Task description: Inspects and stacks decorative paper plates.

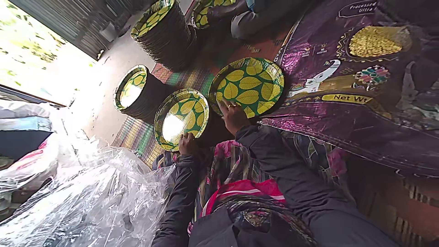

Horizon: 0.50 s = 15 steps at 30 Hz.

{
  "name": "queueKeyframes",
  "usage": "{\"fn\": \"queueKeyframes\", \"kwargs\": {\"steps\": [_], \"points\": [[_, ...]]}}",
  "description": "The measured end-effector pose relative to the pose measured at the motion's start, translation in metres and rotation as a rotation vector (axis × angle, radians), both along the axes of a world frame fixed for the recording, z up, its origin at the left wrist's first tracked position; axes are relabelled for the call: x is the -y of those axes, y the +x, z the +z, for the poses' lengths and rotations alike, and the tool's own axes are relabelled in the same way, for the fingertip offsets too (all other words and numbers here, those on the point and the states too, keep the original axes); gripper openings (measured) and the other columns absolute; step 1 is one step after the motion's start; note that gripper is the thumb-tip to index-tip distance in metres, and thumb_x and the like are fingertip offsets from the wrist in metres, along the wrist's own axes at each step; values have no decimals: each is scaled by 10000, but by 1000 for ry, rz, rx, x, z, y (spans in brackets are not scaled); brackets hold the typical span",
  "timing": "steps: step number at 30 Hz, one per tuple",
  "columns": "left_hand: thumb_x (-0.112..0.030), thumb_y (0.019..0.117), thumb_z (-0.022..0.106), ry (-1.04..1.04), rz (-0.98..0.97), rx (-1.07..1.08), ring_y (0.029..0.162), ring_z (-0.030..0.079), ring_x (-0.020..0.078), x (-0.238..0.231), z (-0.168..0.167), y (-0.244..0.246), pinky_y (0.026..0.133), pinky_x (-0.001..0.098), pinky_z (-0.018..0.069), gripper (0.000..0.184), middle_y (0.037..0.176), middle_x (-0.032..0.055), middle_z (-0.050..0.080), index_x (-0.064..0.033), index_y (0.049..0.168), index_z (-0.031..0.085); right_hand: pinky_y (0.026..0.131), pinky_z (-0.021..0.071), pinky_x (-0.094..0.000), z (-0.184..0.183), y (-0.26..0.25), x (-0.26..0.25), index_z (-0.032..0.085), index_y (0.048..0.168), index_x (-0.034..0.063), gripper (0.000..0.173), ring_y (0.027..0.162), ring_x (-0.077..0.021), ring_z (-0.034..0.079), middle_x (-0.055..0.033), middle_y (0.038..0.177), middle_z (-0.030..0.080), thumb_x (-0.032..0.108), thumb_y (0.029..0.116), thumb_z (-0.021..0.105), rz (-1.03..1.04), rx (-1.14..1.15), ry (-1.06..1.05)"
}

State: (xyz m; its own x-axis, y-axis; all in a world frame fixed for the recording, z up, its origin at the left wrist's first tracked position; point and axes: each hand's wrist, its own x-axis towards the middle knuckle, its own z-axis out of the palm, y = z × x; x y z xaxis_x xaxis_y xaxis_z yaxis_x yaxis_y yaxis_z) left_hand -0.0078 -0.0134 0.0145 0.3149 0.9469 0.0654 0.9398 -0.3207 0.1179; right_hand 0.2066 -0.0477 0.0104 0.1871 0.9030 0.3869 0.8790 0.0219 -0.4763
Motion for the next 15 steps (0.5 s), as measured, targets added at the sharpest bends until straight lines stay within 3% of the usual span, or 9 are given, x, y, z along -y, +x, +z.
{"fn": "queueKeyframes", "kwargs": {"steps": [2,3,5,6,7,9,12,15], "points": [[21,899,662,289,-146,106,1053,687,478,6,-9,-7,922,601,540,105,1016,290,720,94,937,727,1156,328,-657,2,-4,1,487,1538,101,841,1480,-464,387,-222,1591,440,-15,780,830,162,120,102],[40,872,669,449,-234,153,965,707,454,11,-11,-7,871,581,558,67,929,258,725,76,866,725,1181,250,-688,5,-7,3,458,1566,153,847,1527,-443,311,-188,1628,400,-22,809,796,245,204,98],[18,840,685,746,-348,228,871,724,360,18,-11,-3,866,512,550,89,822,160,734,-3,763,725,1151,302,-696,1,-14,4,598,1454,131,609,1463,-434,434,-177,1520,547,-103,893,631,386,279,200],[0,843,690,853,-383,276,868,722,328,20,-12,-2,891,494,536,115,815,124,740,-45,745,730,1104,414,-654,-4,-16,3,722,1280,80,427,1329,-409,594,-173,1348,685,-95,911,599,418,266,310],[-27,861,691,927,-406,334,918,709,317,20,-12,-1,943,493,504,124,855,106,746,-85,764,742,1028,512,-592,-5,-16,4,759,1158,34,315,1186,-390,692,-181,1208,745,-76,926,576,419,278,379],[-125,940,680,959,-385,399,1144,598,325,17,-11,-2,1093,494,373,42,1069,126,683,-118,924,718,969,560,-531,-3,-10,8,752,1151,15,279,1152,-368,713,-182,1189,752,-33,955,559,328,316,448],[-249,908,733,767,-246,339,1336,532,445,10,-12,-3,1117,581,392,419,1372,244,613,-13,1247,663,1057,480,-594,0,8,6,694,1273,-13,353,1287,-414,624,-208,1345,677,-55,948,564,106,294,406],[-220,889,726,391,-159,249,1458,396,507,3,-23,-5,1162,656,325,679,1547,297,458,46,1473,504,1106,422,-611,-12,27,-2,643,1336,-42,382,1346,-438,567,-237,1417,618,-68,973,528,-153,232,191]]}}
